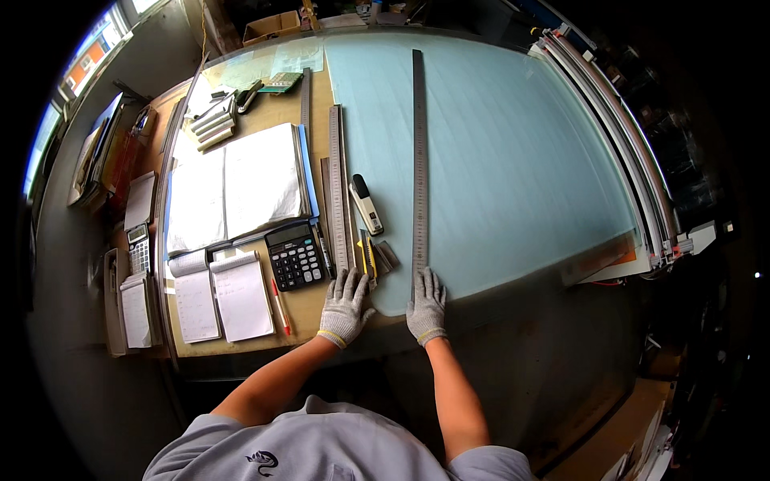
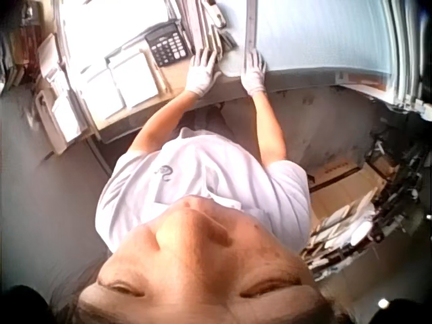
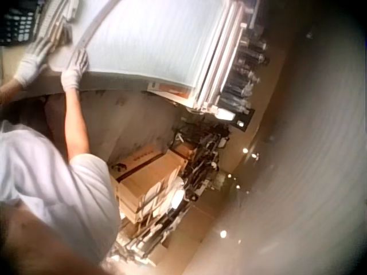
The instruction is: The person walks through a warehouse, picks up a box from a pallet, and uses a box cutter to open it. They remove a large roll of material wrapped in plastic and some white foam packaging pieces from the box.
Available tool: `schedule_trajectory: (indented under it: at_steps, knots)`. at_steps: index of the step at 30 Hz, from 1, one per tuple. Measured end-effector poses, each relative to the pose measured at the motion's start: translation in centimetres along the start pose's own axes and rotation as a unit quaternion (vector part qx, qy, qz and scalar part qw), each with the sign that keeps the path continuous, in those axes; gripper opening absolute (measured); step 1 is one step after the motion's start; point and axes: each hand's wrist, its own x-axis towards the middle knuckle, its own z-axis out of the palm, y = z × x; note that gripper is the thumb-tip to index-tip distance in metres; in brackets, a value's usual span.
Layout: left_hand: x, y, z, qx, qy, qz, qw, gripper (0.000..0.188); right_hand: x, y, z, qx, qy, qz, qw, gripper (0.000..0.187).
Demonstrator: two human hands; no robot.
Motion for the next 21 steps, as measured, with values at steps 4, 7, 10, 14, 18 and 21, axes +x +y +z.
schedule_trajectory:
  at_steps: [4,7,10,14,18,21]
  knots:
    - [0.4,0.6,0.3,-0.017,0.012,-0.015,1.000,0.080,-0.5,3.4,-1.4,-0.004,-0.028,-0.009,1.000,0.086]
    - [0.6,1.0,0.1,-0.032,0.004,-0.030,0.999,0.082,1.1,4.3,-1.2,0.007,-0.031,0.005,0.999,0.093]
    - [1.5,1.0,0.7,-0.040,0.013,-0.021,0.999,0.082,2.2,3.3,-1.9,0.015,-0.048,-0.018,0.999,0.094]
    - [2.4,1.0,0.9,-0.064,0.035,-0.015,0.997,0.083,0.8,2.3,-2.0,0.015,-0.060,-0.033,0.998,0.092]
    - [2.5,0.7,1.3,-0.073,0.046,-0.013,0.996,0.082,-1.1,0.7,-1.7,0.011,-0.077,-0.052,0.996,0.092]
    - [2.6,0.9,1.2,-0.082,0.043,-0.012,0.996,0.082,-2.4,-0.2,-1.4,0.012,-0.093,-0.052,0.994,0.093]
